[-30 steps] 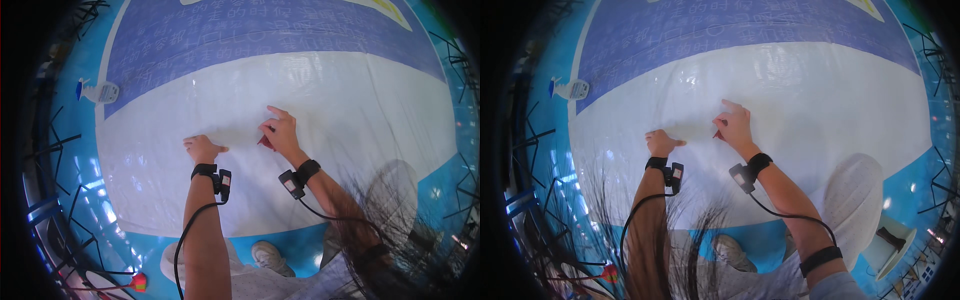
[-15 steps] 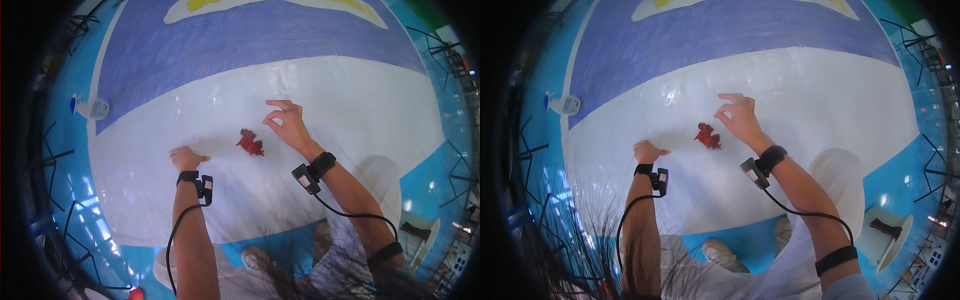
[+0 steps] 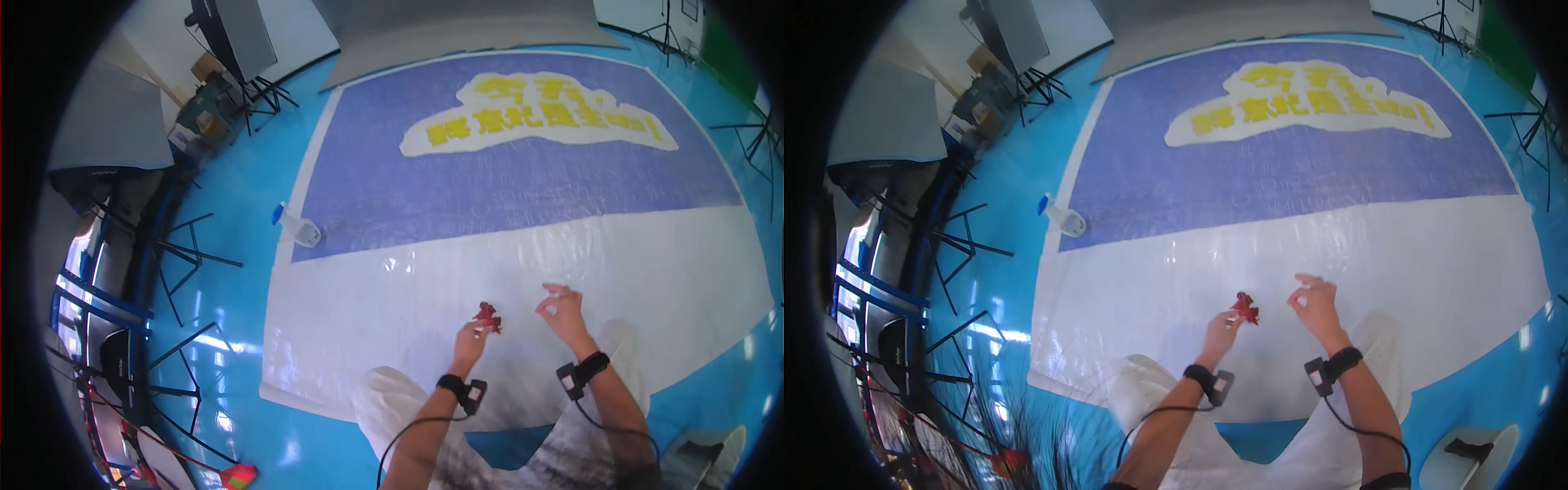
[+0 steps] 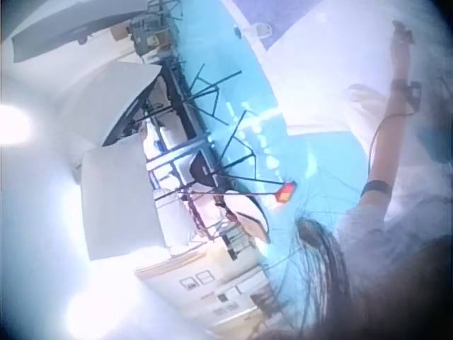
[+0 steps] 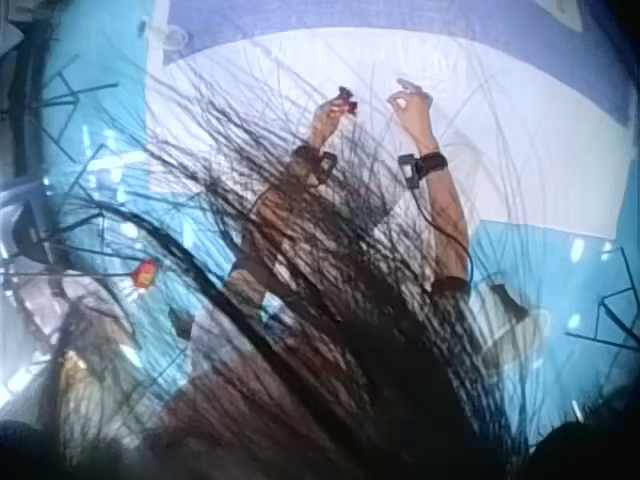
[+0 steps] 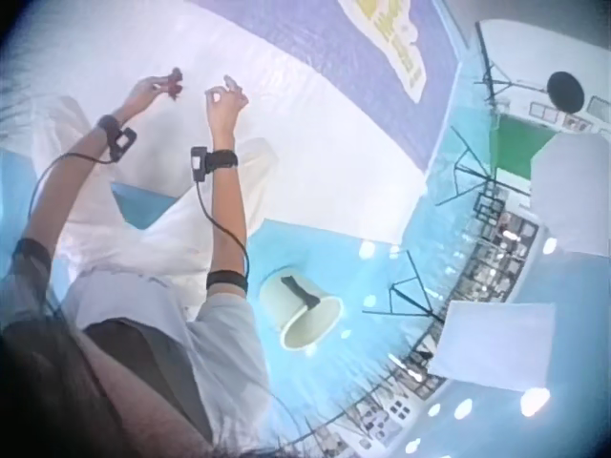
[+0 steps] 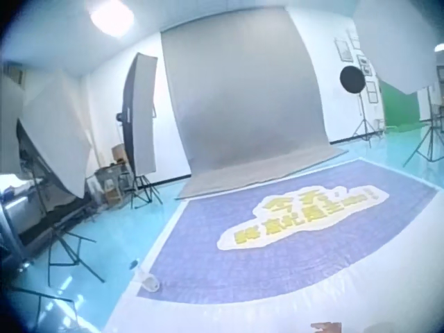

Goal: The recorder is cleaning and wiping a large poster or banner spread across the floor using a cloth, spray bottle, and dustpan.

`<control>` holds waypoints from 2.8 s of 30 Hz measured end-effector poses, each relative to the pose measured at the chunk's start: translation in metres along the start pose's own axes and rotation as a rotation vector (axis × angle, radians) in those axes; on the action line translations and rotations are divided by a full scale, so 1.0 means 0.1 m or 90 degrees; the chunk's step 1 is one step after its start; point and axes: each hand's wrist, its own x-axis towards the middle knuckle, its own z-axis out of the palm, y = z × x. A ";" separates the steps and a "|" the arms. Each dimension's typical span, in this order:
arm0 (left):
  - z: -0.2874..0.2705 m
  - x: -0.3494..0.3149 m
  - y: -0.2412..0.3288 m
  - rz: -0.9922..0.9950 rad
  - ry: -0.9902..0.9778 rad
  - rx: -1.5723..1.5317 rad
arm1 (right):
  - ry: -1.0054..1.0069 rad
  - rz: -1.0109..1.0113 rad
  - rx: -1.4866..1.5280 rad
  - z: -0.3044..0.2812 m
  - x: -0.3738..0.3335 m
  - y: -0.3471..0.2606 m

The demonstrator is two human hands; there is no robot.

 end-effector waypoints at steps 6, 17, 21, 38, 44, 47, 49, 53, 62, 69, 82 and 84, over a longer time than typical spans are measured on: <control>0.11 -0.02 0.81 0.013 -0.168 -0.224 | -0.034 -0.006 0.051 0.23 -0.36 0.07; -0.11 0.08 0.87 0.074 -0.427 -0.178 | 0.029 -0.067 0.061 -0.05 -0.33 -0.34; 0.08 0.09 1.19 0.041 -0.529 -0.140 | 0.067 -0.036 0.062 -0.39 -0.58 -0.24; -0.04 -0.09 1.03 -0.011 -0.429 -0.276 | -0.015 -0.078 0.215 -0.25 -0.29 -0.23; -0.80 -0.81 0.57 -0.030 -0.117 -0.410 | -0.235 -0.183 0.278 0.30 -0.09 -1.20; -1.01 -1.26 0.42 -0.078 -0.016 -0.440 | -0.383 -0.163 0.298 0.49 -0.15 -1.62; -1.11 -1.40 0.40 -0.063 0.040 -0.428 | -0.428 -0.159 0.289 0.58 -0.13 -1.70; -1.23 -1.54 0.32 -0.041 0.129 -0.477 | -0.439 -0.329 0.267 0.59 -0.03 -1.94; -2.02 -2.05 0.91 -0.105 0.394 -0.454 | -0.424 -0.387 0.305 0.43 0.06 -2.37; -2.40 -2.60 1.27 -0.119 0.511 -0.373 | -0.427 -0.324 0.330 0.62 -0.13 -1.81; -3.58 -4.51 1.29 -0.244 0.807 0.073 | -0.484 -0.394 0.415 1.17 -0.27 -2.30; -3.87 -5.14 1.04 -0.272 0.864 0.121 | -0.514 -0.460 0.379 1.29 -0.29 -2.50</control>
